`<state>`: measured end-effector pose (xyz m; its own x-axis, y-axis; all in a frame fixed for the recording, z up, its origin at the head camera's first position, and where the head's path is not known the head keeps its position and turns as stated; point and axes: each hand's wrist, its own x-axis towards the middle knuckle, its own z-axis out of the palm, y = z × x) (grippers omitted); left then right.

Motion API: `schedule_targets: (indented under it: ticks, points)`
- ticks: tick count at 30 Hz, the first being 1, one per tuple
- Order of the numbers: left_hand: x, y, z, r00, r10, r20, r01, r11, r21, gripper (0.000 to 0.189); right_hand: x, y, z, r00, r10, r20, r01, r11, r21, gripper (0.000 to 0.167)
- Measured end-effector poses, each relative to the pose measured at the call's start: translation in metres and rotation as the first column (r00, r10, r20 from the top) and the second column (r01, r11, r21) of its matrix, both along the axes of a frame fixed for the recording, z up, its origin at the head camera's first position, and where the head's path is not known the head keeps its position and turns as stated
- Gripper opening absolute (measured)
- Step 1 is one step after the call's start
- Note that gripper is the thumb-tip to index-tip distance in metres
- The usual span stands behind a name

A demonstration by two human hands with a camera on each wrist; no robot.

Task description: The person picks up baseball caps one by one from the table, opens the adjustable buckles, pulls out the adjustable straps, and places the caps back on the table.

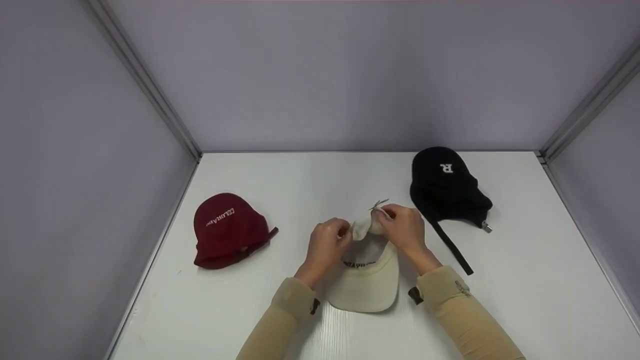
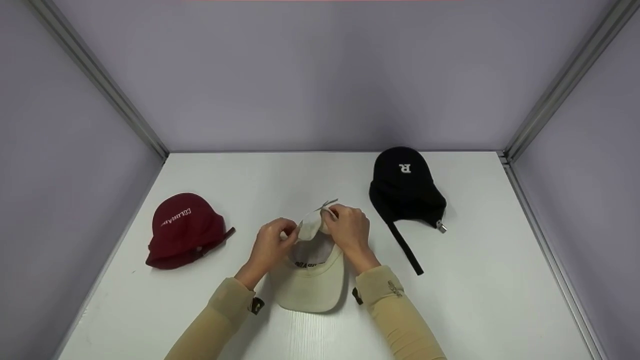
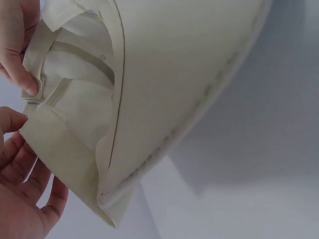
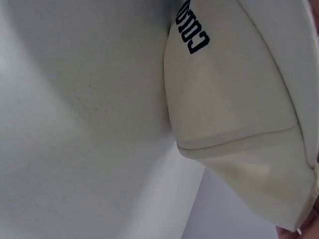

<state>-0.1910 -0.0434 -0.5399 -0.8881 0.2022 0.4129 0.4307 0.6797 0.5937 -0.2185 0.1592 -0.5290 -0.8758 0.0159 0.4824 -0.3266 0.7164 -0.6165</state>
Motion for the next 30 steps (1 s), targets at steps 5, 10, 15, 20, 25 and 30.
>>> schedule_targets:
  ticks: [5, 10, 15, 20, 25, 30]
  points:
    - [0.002, -0.005, -0.001, 1.0, 0.025, -0.007, -0.024, 0.999, 0.043, 0.004, -0.001, 0.002, -0.001, 0.999, -0.041, 0.021, 0.042, 0.999, -0.02, 0.008]
    - [0.003, -0.01, -0.001, 0.999, 0.049, -0.014, -0.048, 0.996, 0.079, 0.004, -0.001, 0.002, -0.001, 0.998, -0.05, 0.029, 0.051, 0.998, -0.029, 0.01]
    - [0.004, -0.013, -0.001, 0.997, 0.076, 0.003, -0.076, 0.991, 0.114, 0.009, -0.002, 0.003, -0.001, 0.998, -0.061, 0.024, 0.062, 0.998, -0.034, 0.01]
    - [0.002, -0.016, 0.002, 0.994, 0.101, 0.034, -0.105, 0.983, 0.153, 0.011, -0.003, 0.004, -0.001, 0.997, -0.073, 0.037, 0.075, 0.996, -0.043, 0.01]
    - [-0.001, -0.02, 0.005, 0.988, 0.123, 0.095, -0.137, 0.978, 0.155, 0.012, -0.002, 0.004, -0.002, 0.997, -0.056, 0.055, 0.058, 0.997, -0.046, 0.01]
    - [-0.007, -0.025, 0.006, 0.981, 0.124, 0.151, -0.147, 0.977, 0.151, 0.016, -0.002, 0.005, -0.002, 0.998, -0.004, 0.063, 0.008, 0.998, -0.058, 0.01]
